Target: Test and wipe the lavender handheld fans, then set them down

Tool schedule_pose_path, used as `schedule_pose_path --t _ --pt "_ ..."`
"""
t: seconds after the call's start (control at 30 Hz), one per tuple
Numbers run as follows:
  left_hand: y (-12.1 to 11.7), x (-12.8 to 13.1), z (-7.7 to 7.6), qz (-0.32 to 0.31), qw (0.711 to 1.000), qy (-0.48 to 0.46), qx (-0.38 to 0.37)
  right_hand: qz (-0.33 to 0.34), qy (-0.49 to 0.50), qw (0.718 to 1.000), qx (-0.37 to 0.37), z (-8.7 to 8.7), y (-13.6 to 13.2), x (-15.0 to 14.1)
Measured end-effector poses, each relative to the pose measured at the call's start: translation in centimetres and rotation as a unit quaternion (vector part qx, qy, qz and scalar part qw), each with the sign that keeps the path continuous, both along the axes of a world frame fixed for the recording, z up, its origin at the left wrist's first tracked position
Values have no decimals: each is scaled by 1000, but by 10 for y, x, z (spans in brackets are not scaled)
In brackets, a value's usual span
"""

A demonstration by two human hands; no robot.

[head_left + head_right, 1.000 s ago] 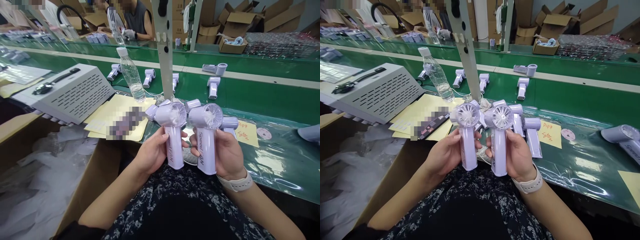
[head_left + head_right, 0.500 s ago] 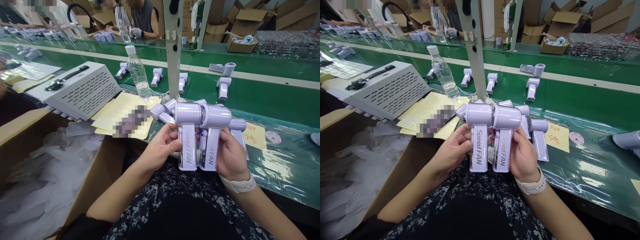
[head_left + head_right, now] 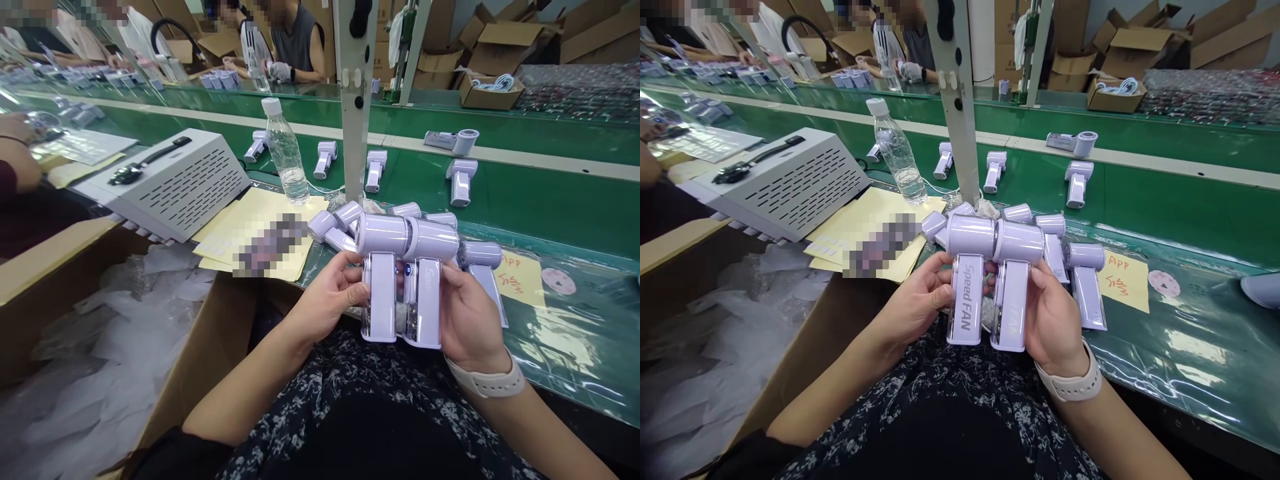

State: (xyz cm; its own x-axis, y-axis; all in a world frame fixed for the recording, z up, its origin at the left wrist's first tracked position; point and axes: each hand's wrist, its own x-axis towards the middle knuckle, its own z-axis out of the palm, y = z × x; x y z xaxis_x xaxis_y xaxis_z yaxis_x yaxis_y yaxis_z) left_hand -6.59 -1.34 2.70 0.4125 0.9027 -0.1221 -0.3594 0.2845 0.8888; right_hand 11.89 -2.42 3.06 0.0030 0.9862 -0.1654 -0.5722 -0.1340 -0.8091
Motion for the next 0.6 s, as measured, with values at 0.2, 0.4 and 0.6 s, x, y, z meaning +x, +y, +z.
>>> schedule_pose_path --t 0.2,0.4,0.6 --pt "-6 -6 6 42 983 110 144 5 -190 967 167 2 -11 21" --pt "-6 -6 9 149 879 205 404 70 -338 834 430 12 -15 33" --pt "-14 -20 15 129 936 136 299 84 -368 825 420 13 -18 46"
